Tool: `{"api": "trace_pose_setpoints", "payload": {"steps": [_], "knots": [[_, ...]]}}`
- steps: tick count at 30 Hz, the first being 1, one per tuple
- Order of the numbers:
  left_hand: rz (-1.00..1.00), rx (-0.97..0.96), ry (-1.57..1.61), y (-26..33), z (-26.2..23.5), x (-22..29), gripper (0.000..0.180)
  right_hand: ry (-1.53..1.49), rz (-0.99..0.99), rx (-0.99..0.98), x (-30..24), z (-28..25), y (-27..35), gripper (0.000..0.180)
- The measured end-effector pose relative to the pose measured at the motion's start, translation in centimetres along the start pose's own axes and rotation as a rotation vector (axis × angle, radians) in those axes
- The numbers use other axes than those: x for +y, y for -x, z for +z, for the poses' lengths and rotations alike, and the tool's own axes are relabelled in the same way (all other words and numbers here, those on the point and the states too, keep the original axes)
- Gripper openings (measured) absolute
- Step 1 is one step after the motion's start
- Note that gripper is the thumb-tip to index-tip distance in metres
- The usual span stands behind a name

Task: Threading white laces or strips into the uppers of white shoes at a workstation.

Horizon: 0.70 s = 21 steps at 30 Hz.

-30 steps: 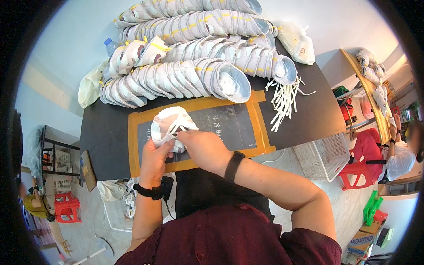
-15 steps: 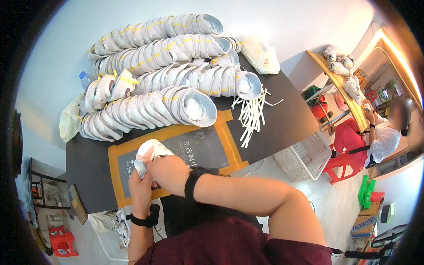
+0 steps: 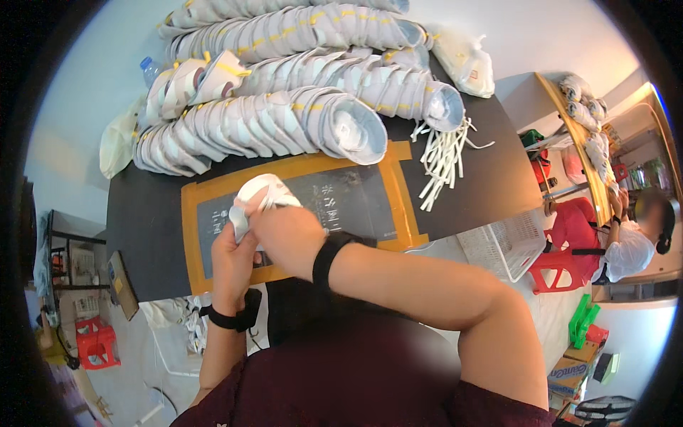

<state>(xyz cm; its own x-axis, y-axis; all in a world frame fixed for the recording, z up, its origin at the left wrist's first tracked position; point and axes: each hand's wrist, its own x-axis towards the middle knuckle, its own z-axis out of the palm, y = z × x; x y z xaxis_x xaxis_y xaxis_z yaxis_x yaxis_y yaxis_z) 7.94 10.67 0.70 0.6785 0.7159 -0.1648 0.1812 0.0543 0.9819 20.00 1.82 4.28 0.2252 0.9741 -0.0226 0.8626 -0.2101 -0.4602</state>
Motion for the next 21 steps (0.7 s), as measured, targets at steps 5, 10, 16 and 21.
{"api": "trace_pose_setpoints", "payload": {"steps": [5,10,16,21], "knots": [[0.007,-0.016,-0.049,-0.2,-0.4,-0.7,0.018,0.099,-0.084,0.046,-0.6,1.3,0.4,0.016],[0.026,-0.039,-0.010,0.0,-0.6,-0.2,0.019,0.014,-0.075,0.126,1.5,1.6,1.3,0.011],[-0.027,-0.099,0.188,0.2,-1.6,-0.8,0.021,-0.229,0.064,0.167,1.7,1.9,2.2,0.010],[-0.037,-0.154,0.271,-0.1,-1.8,-1.1,0.022,-0.509,0.119,0.275,1.8,2.3,2.5,0.011]]}}
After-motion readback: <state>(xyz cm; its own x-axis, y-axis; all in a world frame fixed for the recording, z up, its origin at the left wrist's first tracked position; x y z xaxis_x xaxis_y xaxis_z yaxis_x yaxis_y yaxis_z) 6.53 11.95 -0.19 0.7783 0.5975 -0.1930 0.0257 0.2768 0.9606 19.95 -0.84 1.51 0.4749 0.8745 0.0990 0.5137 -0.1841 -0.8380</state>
